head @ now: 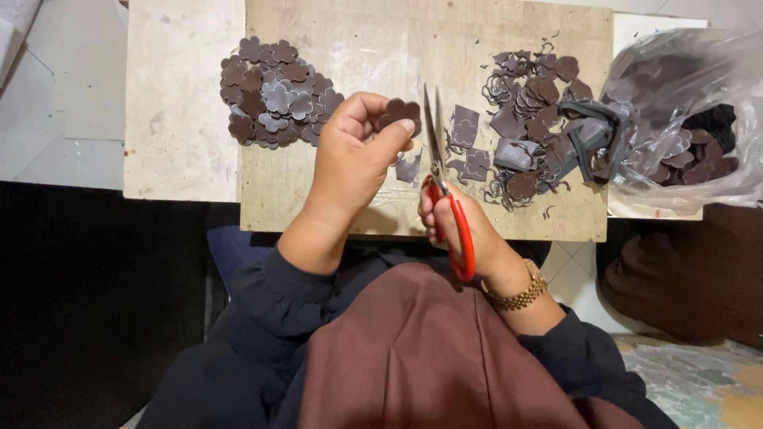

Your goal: The person uses red-handled scissors to cut flower-shaped pieces from dark brown material. They hold each piece in the left hand and trim the edges with the right hand, placing finished pieces into a pile on the left and discarding offcuts to the right.

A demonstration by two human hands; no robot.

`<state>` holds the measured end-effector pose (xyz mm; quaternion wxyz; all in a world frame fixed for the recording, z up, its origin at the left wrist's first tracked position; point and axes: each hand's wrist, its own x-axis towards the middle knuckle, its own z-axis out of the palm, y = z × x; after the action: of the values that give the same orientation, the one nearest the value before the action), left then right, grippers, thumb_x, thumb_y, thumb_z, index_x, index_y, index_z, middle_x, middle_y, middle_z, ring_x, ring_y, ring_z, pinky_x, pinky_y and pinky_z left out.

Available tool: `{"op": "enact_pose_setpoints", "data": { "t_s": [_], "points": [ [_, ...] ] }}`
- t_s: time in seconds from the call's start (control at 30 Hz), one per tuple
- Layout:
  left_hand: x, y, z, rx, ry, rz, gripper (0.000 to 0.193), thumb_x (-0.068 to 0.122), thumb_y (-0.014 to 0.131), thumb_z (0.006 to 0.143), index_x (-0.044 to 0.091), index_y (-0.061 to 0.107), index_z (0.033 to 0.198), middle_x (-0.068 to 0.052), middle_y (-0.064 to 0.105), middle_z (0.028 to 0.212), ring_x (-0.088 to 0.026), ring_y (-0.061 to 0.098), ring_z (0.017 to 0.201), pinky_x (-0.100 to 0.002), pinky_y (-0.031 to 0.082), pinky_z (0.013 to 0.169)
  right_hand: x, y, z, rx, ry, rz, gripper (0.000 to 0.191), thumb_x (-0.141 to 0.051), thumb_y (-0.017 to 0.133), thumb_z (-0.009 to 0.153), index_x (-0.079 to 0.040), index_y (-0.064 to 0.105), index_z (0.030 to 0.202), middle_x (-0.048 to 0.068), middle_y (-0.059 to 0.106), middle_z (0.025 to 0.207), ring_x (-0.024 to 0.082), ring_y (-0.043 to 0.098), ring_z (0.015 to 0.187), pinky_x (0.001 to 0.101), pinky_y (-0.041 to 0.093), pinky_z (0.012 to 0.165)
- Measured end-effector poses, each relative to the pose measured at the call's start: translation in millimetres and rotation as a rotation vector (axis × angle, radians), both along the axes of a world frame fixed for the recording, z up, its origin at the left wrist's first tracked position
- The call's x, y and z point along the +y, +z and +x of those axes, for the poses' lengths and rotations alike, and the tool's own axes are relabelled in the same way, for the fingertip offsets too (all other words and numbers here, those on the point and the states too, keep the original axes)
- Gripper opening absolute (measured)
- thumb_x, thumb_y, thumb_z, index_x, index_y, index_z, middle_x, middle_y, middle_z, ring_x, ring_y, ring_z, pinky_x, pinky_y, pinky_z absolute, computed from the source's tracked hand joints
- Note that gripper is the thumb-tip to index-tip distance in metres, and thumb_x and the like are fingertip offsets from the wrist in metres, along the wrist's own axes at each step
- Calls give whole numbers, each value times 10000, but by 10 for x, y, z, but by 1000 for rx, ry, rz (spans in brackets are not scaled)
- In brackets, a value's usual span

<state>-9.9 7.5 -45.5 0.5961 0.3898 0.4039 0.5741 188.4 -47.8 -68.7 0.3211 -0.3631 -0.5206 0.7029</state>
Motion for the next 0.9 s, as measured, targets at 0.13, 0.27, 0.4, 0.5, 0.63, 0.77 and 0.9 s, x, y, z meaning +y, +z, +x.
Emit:
{"op": "enact_pose_setpoints", "data": {
  "t_s": [0.13, 0.27, 0.4, 0.5, 0.63, 0.77, 0.9],
  "points": [
    [-1, 14, -12, 76, -47, 2, 158, 65, 707, 960, -8, 650, 1088, -31, 695, 903, -53, 609, 745, -206, 507, 642, 31, 0, 22, -12, 77, 71, 590, -647, 490, 1006, -72, 517, 1133, -14, 502, 937, 76, 485, 771, 228, 465, 690],
    [-7, 62, -15, 42, -76, 19, 206, 39, 704, 950, -7, 610, 1127, -35, 709, 945, -44, 629, 779, -201, 524, 672, 28, 6, 33, -7, 94, 69, 613, -644, 496, 1008, -62, 512, 1199, -2, 509, 1024, 82, 490, 819, 242, 477, 731],
    [-48, 117, 22, 4, -74, -21, 218, 25, 694, 940, -9, 574, 1120, -41, 705, 934, -38, 635, 758, -199, 544, 641, 18, 20, 32, -4, 97, 76, 590, -627, 488, 1017, -61, 516, 1182, -4, 514, 1032, 85, 496, 818, 244, 478, 730],
    [-72, 136, 71, 5, -43, 20, 227, 13, 697, 949, -11, 570, 1136, -36, 699, 945, -31, 624, 776, -181, 518, 656, 14, 42, 32, -24, 82, 72, 557, -610, 484, 1022, -66, 518, 1141, -9, 506, 987, 80, 485, 801, 235, 465, 711],
    [-88, 133, 118, -4, -20, 41, 238, 2, 694, 963, -7, 559, 1159, -29, 683, 940, -30, 614, 780, -178, 511, 664, 20, 70, 16, -16, 65, 54, 539, -607, 478, 1030, -74, 514, 1106, -13, 494, 911, 78, 466, 761, 224, 449, 689],
    [-101, 123, 140, -21, -2, 44, 241, -6, 690, 962, -12, 559, 1164, -39, 685, 950, -43, 624, 787, -186, 517, 667, 15, 94, -2, 4, 54, 35, 537, -614, 475, 1031, -79, 505, 1070, -23, 467, 867, 76, 437, 725, 218, 416, 650],
    [-104, 117, 133, -15, 0, 55, 247, -8, 694, 962, -18, 558, 1168, -54, 692, 975, -67, 664, 834, -200, 560, 729, -3, 110, -15, 67, 45, -19, 542, -627, 497, 1025, -86, 483, 1038, -31, 422, 830, 72, 376, 687, 221, 352, 598]
  ]
}}
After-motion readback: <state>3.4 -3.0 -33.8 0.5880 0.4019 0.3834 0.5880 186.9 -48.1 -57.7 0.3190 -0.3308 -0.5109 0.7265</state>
